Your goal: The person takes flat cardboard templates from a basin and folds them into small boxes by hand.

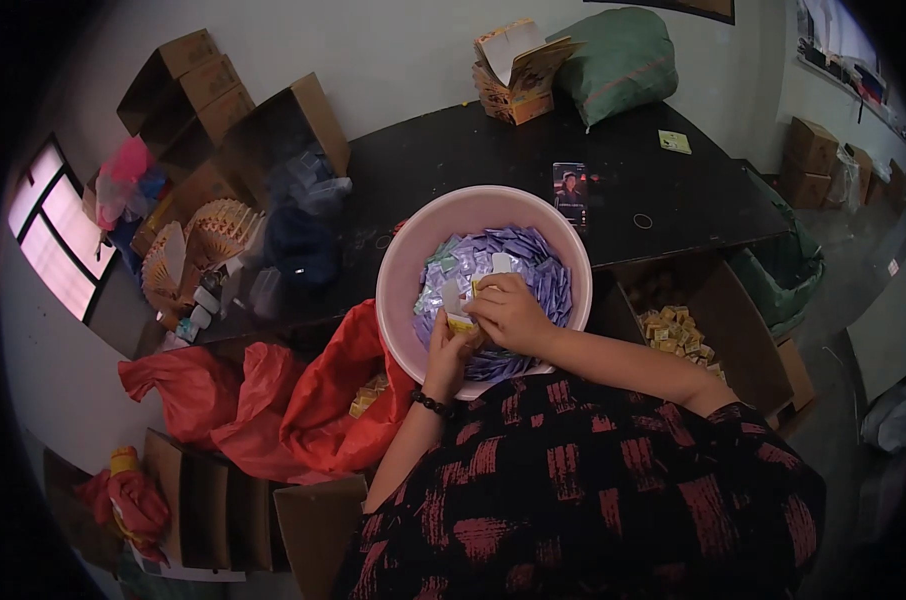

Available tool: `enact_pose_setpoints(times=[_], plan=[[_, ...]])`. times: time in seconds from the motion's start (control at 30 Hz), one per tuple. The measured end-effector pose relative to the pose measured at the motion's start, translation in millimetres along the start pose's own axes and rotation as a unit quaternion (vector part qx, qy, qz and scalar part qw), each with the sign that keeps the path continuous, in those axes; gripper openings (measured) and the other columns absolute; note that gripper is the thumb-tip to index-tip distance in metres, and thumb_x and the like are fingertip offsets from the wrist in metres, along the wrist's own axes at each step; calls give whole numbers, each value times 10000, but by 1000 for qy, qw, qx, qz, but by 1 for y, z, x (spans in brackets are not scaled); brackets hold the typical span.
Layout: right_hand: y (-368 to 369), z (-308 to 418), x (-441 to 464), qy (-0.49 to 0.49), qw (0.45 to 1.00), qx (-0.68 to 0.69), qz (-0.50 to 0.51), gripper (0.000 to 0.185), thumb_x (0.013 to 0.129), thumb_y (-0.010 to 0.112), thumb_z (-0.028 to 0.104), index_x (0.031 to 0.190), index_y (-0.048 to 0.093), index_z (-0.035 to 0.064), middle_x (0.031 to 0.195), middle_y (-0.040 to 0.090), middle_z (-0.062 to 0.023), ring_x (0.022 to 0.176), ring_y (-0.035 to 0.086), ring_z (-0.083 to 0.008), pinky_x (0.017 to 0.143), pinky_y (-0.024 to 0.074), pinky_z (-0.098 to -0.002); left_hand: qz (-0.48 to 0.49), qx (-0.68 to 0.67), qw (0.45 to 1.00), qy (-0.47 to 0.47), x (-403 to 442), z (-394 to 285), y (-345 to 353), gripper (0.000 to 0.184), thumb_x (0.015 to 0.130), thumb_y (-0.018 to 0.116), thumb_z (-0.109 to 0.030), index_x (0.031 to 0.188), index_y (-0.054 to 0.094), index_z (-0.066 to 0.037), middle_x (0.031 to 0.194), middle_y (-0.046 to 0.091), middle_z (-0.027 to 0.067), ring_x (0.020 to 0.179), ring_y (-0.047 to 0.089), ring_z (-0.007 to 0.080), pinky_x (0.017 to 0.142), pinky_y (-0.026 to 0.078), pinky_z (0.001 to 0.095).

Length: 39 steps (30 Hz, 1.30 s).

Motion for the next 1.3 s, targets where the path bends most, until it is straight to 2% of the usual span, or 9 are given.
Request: enact_pose_setpoints(times=[0.1,0.2,0.27,0.37,0.7,0.77,1.07,1.13,1.3], plan=[[2,4,-1,-4,1000,1,11,161,775,626,60,933,649,49,902,618,-93,979,553,-274,816,441,-371,-22,-81,996,5,-3,-12,15,383,922,477,-192,1266,392,-47,1107,553,74,970,586,189,775,505,297],[-2,-16,-8,150,960,219,-83,192,787,632,89,973,647,46,983,617,-102,1004,554,-270,909,405,-371,-30,-150,988,-4,-1,-15,12,380,937,442,-243,1259,403,-44,1132,556,97,1002,587,227,801,519,364],[21,-27,-15,202,937,279,59,253,789,648,92,1036,645,35,1091,602,-118,1083,536,-267,958,390,-352,-13,-158,987,-30,-2,-7,7,379,937,437,-246,1254,407,-41,1145,554,108,1017,584,244,815,522,396],[24,-22,-13,118,956,258,77,275,772,685,128,1037,646,61,1090,607,-106,1050,531,-259,948,383,-349,14,-187,981,-55,-3,0,5,384,938,430,-262,1247,414,-37,1149,550,122,1026,579,263,825,523,431],[22,-17,-11,126,945,291,81,350,768,701,145,1096,608,65,1099,597,-77,1042,517,-238,941,382,-346,41,-277,955,-98,-8,-7,15,341,948,415,-228,1227,418,-32,1164,534,158,1061,564,293,885,489,486],[30,-26,-18,253,877,398,96,340,764,709,152,1079,613,68,1101,600,-71,1048,511,-233,945,377,-344,54,-300,946,-111,-8,-6,18,345,951,413,-231,1230,416,-29,1158,538,161,1064,563,295,894,485,481],[24,-16,-12,95,944,304,85,299,759,709,154,1031,615,72,1058,604,-60,1021,517,-225,933,382,-352,62,-221,970,-76,-7,-3,11,367,913,443,-185,1237,417,-15,1136,554,144,1040,581,272,888,493,456],[26,-13,-13,117,936,317,99,282,760,708,162,1012,613,77,1013,599,-58,1006,516,-229,928,382,-359,53,-242,964,-97,-8,-2,14,397,875,435,-74,1267,388,-29,1126,541,154,1027,579,278,882,505,415],[32,-16,-15,114,938,299,134,221,776,691,189,955,608,88,915,570,-64,963,511,-240,896,379,-363,49,-202,973,-101,-8,1,14,426,857,437,-80,1275,371,-36,1149,531,168,1021,583,295,842,522,428]])
Point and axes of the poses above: each hand's wrist, its own x-axis towards the middle knuckle, its own y-axis out of the palm, z = x × y, the point moved 8 cm from there along x, towards the middle knuckle
